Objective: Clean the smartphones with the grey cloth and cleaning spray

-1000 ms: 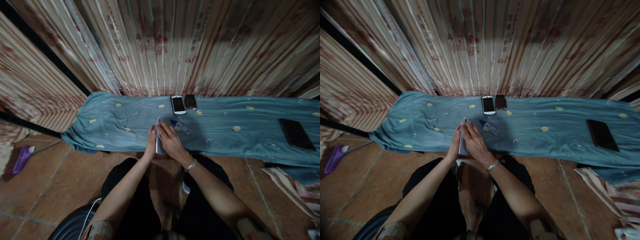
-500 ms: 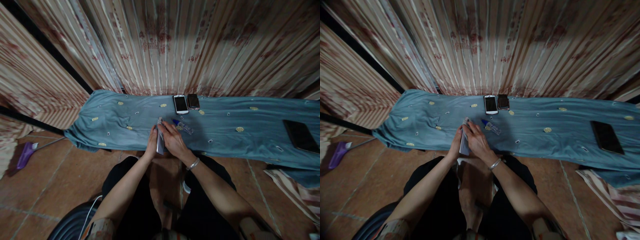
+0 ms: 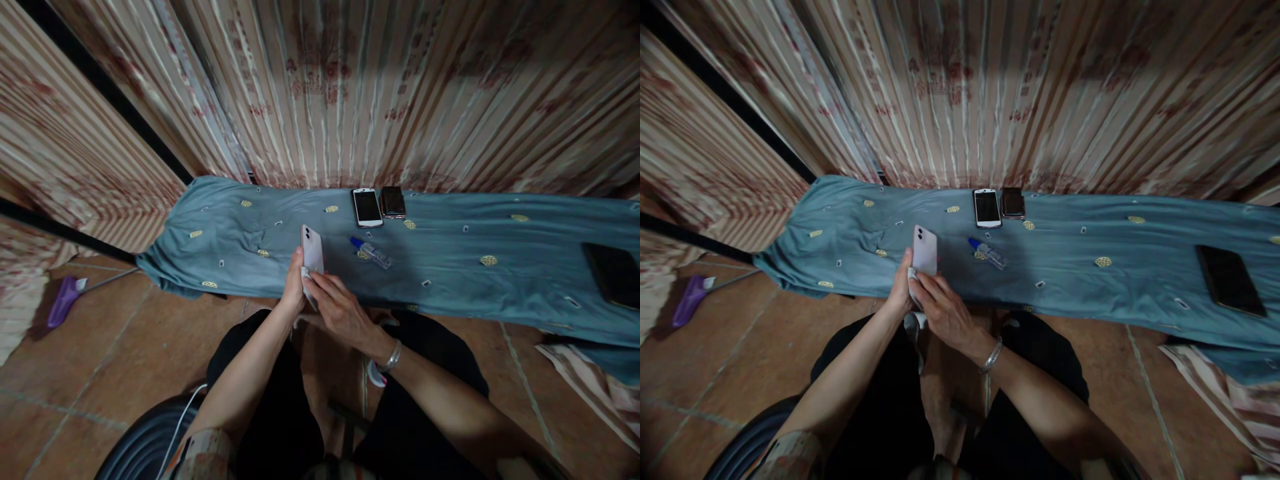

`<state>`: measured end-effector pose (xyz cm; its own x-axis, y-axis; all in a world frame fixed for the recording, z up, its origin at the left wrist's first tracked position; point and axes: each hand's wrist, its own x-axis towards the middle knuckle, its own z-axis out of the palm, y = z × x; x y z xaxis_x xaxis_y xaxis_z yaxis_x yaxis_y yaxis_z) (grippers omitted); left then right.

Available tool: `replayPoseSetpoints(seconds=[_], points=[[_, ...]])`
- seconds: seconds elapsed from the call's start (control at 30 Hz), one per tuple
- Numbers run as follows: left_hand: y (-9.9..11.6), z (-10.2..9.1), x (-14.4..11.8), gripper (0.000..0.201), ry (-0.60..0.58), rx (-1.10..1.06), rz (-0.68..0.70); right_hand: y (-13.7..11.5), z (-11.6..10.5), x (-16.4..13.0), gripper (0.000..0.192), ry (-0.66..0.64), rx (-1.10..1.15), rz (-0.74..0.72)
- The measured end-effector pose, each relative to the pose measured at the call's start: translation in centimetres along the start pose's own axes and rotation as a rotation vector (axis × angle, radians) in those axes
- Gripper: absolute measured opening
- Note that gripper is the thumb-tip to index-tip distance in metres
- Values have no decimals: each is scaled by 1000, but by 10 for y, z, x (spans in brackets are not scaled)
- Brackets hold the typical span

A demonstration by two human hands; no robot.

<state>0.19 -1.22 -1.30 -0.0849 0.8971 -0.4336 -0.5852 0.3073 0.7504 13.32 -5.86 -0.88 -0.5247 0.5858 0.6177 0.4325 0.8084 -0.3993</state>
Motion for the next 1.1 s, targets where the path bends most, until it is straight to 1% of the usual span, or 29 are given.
replayPoseSetpoints(seconds=[0.03, 0.1, 0.17, 0.27, 0.4, 0.5, 0.6, 0.73, 0.9, 0.97, 1.1], points=[[4, 2, -3, 57, 34, 2, 13, 1, 0, -2, 54, -3, 6, 3], [10, 7, -8, 56, 30, -7, 12, 3, 1, -6, 54, -18, 4, 16], [15, 10, -12, 53, 27, -36, 44, 8, 1, -10, 52, -29, -10, 26], [17, 14, -15, 51, 21, -48, 57, 17, 2, -13, 50, -32, -34, 51], [15, 15, -16, 50, 10, -57, 4, 27, 2, -14, 51, -55, -28, 132], [10, 14, -17, 44, 26, -60, -32, 33, 2, -11, 52, -65, -39, 184], [5, 13, -19, 40, 39, -26, -1, 38, 2, -6, 49, -44, -69, 223], [-1, 15, -18, 45, 29, 4, 48, 46, 2, 0, 46, -35, -81, 278], [-3, 22, -18, 33, 89, -15, 42, 58, 5, 4, 45, -26, -65, 344], [-4, 24, -21, 33, 70, 0, 14, 65, 5, 6, 46, -10, -54, 382], [-7, 25, -29, 40, -59, 37, -65, 78, 1, 13, 43, 46, -42, 437]])
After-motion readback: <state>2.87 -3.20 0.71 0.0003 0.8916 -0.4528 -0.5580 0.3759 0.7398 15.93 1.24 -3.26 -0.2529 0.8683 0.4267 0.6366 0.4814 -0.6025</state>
